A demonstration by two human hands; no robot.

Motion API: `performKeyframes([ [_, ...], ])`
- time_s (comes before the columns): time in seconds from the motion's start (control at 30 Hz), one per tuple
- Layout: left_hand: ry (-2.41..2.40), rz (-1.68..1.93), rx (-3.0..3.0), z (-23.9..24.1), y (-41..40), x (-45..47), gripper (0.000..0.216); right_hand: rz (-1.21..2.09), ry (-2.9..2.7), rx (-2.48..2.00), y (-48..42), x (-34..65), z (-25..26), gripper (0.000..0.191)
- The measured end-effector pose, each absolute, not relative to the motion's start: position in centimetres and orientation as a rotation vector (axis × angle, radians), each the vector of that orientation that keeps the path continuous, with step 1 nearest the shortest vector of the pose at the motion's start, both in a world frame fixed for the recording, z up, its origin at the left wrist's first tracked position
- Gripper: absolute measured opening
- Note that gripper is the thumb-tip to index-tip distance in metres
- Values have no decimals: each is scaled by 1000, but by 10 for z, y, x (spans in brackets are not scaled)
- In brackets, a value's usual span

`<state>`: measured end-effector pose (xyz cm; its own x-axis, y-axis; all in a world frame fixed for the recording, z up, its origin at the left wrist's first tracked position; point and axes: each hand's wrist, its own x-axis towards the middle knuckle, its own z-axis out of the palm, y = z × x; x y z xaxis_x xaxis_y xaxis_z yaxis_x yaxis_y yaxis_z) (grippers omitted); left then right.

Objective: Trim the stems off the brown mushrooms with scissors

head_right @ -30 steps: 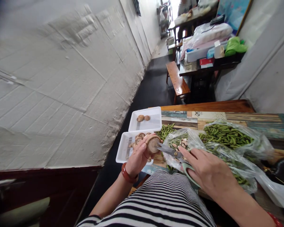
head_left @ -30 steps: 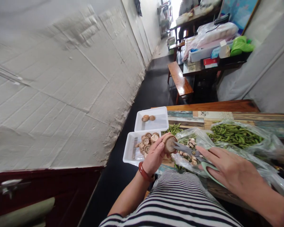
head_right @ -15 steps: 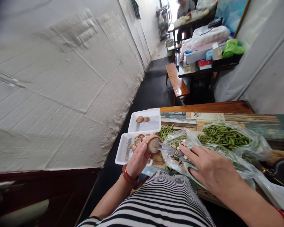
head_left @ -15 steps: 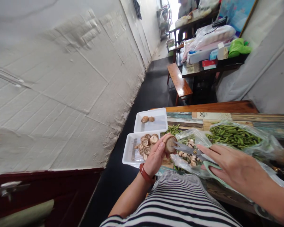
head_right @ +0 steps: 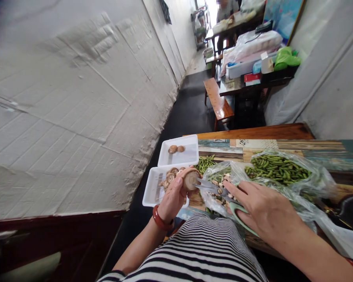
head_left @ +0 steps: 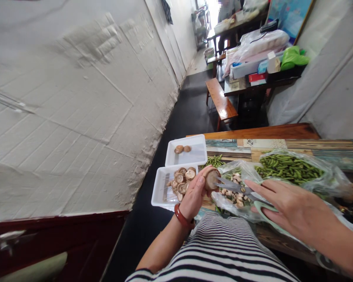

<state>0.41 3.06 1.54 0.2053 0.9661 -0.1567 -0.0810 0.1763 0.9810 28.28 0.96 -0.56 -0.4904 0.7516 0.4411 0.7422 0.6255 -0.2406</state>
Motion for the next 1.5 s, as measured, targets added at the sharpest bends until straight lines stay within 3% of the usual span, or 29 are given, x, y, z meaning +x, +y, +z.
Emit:
performKeyframes([
  [0.37,1194,976,1229,13,24,3,65,58,-2323,-1232,5,275,-12,48],
  [0.83,1278,924,1299,10,12,3,66,-49,-2343,-1179,7,264,-10,36],
  [1.07,1299,924,1304,16,9,5,65,-42,-2344,-1127,8,266,-13,45],
  [1.3,1099,992,1130,27,14,13,61,-33,-2282,-1101,7,267,-39,51],
  [1.5,1043,1015,974,28,13,11,63,-34,-2274,-1093,7,271,-30,47],
])
